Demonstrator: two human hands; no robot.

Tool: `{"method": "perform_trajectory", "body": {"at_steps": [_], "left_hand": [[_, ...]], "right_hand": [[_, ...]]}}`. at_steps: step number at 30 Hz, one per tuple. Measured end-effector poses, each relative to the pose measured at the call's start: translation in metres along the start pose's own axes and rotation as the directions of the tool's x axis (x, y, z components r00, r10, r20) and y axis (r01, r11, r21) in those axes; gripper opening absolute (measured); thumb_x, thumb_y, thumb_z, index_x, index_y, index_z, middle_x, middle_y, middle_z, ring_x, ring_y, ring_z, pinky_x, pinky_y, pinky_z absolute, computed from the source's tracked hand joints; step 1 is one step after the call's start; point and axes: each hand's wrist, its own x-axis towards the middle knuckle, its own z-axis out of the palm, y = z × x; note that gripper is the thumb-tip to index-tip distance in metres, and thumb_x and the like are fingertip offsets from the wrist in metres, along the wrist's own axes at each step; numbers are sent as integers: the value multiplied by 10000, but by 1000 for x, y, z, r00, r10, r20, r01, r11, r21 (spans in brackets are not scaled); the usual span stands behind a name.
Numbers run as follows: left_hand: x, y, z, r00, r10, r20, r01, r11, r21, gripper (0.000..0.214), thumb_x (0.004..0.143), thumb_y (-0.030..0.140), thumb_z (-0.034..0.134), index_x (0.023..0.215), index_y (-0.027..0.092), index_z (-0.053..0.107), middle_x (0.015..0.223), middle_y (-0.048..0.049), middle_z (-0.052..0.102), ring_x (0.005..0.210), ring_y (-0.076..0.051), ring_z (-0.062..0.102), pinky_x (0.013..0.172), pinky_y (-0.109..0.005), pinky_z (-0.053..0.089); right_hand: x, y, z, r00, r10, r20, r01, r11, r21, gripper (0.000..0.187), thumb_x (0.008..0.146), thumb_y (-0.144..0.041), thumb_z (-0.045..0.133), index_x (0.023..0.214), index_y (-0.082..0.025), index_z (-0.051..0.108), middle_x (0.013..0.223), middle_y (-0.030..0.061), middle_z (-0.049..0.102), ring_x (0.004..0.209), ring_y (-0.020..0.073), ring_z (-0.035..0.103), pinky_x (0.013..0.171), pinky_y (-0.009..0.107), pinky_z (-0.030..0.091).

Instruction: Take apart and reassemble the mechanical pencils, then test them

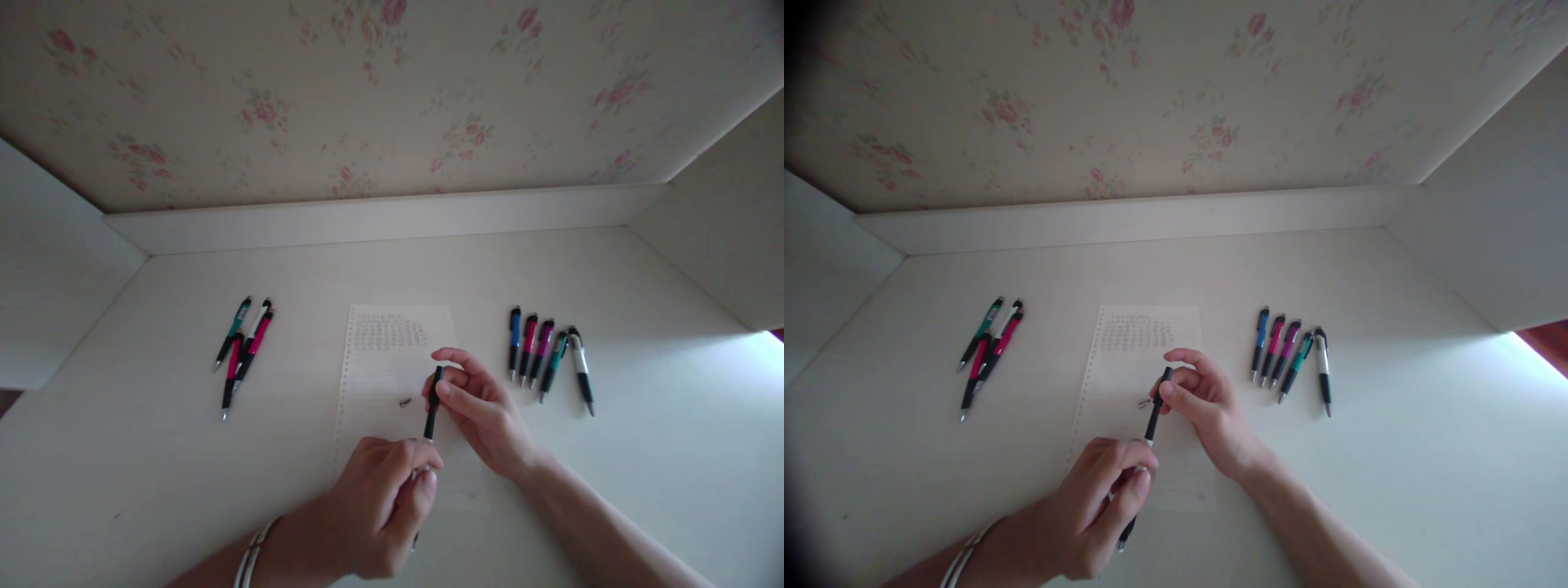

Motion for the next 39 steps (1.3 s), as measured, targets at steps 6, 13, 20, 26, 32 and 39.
{"method": "perform_trajectory", "body": {"at_steps": [6,13,20,26,32,39], "left_hand": [[-1,-3,5,995,24,-99,-29,998,-47,218,1017,168,437,1221,206,503,704,16,631,560,-137,583,619,-249,491],[-1,-1,6,997,12,-82,-19,997,-79,387,993,130,446,1363,236,402,828,-17,679,630,-150,620,655,-261,513],[-1,-2,3,999,42,-31,-42,999,-12,343,977,105,459,1300,210,411,843,-38,697,630,-155,621,695,-279,517],[-2,-2,5,999,41,-1,-41,998,-52,373,984,108,465,1329,223,384,854,-44,711,664,-167,646,713,-288,523],[-5,-7,10,989,-148,1,141,937,-320,311,1047,259,441,1355,217,428,821,-42,674,550,-120,535,548,-240,452],[-11,-11,12,957,-283,70,282,841,-462,400,1082,355,380,1475,284,373,941,-52,661,582,-99,492,553,-231,431]], "right_hand": [[-5,5,-1,988,16,152,-10,999,-39,413,780,-236,862,1131,-260,646,754,-28,749,695,113,692,671,222,532],[-6,0,-5,974,-13,225,43,991,-127,361,923,-480,678,1201,-256,626,832,22,746,721,170,686,673,309,552],[3,5,-11,927,-345,146,305,468,-830,192,988,-326,570,1092,-212,684,940,83,711,819,211,645,733,358,538],[4,14,-6,852,-285,439,448,-38,-893,253,953,-199,600,1191,-203,687,1166,134,672,981,289,631,836,471,539],[5,16,-10,807,-236,541,542,-63,-838,169,900,-80,610,967,-214,688,1109,93,704,964,272,638,814,434,512],[6,11,-14,913,-348,213,366,469,-804,119,990,-193,517,1043,-221,620,944,55,725,847,190,674,737,327,521]]}}
